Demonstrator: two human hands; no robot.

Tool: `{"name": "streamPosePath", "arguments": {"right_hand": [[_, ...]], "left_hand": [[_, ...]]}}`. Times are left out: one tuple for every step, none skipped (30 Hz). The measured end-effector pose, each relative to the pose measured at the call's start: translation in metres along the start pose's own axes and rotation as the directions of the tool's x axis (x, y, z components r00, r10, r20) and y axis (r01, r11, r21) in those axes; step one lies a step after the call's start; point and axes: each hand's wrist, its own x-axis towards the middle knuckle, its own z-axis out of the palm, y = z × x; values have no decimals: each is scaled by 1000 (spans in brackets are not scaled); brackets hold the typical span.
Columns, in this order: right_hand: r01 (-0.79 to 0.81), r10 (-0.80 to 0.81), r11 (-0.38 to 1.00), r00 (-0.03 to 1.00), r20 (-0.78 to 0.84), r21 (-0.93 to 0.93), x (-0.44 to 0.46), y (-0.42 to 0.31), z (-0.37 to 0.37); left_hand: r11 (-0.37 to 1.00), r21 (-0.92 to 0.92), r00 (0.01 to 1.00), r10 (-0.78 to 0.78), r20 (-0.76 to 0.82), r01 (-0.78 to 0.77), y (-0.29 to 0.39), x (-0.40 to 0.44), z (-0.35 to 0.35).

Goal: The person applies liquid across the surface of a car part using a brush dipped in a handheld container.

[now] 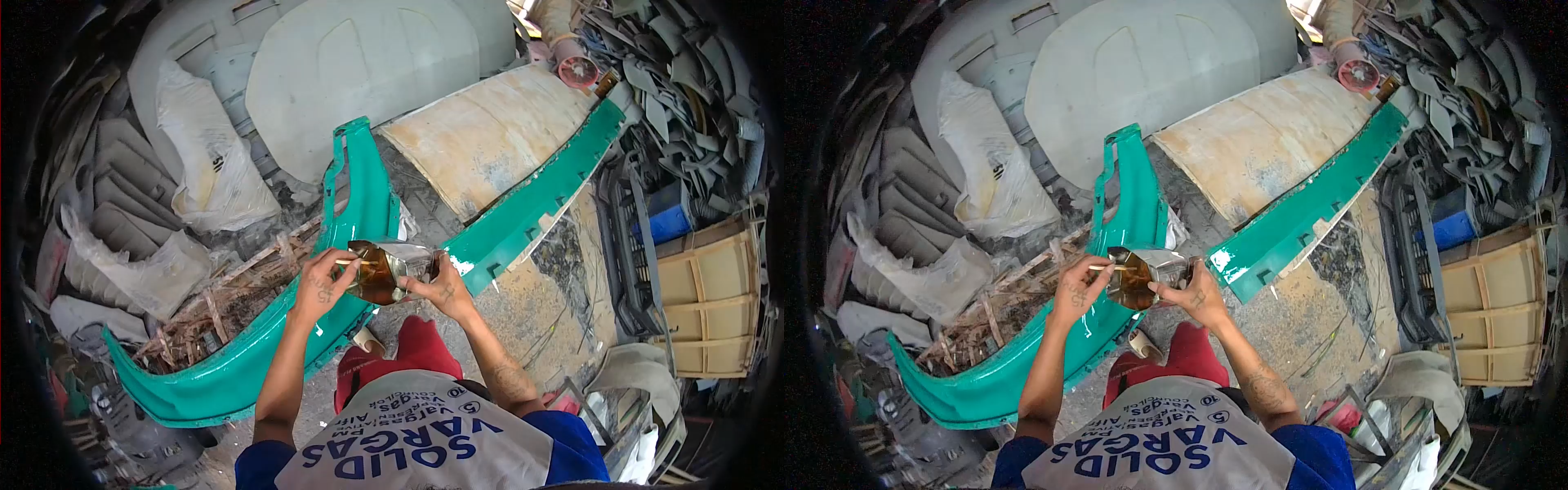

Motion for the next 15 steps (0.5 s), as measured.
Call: {"name": "streamPosePath", "arguments": {"right_hand": [[8,-9,999,999,-38,-37,6,-5,-3],[17,-22,997,997,-76,-71,13,-9,-5],[14,-20,998,996,-89,-62,21,-10,-9],[-31,28,999,997,-74,-44,29,-11,-13],[-77,76,997,996,-54,-25,38,-11,-17],[-81,80,997,995,-56,-16,47,-11,-21],[-82,78,995,995,-64,-56,58,-12,-26],[-78,72,992,995,-69,-98,71,-13,-32],[-69,64,993,996,-62,-91,85,-13,-39],[-99,97,993,994,-41,-60,99,-12,-46],[-132,132,991,991,-16,-29,114,-10,-52],[-144,143,987,990,-18,-70,131,-6,-57],[-143,143,988,990,-3,-61,149,-1,-61],[-114,112,992,993,-44,-60,165,4,-64],[-88,82,994,993,-86,-62,179,10,-67]], "left_hand": [[1000,0,1000,1,15,-1,-2,8,5],[998,11,998,65,20,-66,-7,19,13],[991,22,991,132,24,-133,-10,32,17],[989,36,985,140,103,-145,-12,43,19],[988,41,983,145,114,-150,-14,54,23],[993,36,988,108,111,-112,-19,64,30],[997,32,992,68,102,-72,-26,74,37],[992,-124,999,18,32,-13,-43,84,49],[993,-114,1000,18,25,-15,-48,97,52],[949,-260,981,-192,-26,179,-54,109,54],[844,-408,916,-399,-45,347,-60,122,57],[813,-496,910,-402,-102,304,-69,134,63],[817,-487,905,-411,-112,310,-81,149,67],[723,-608,864,-490,-118,328,-94,159,72],[614,-717,816,-568,-112,329,-106,168,77]]}}
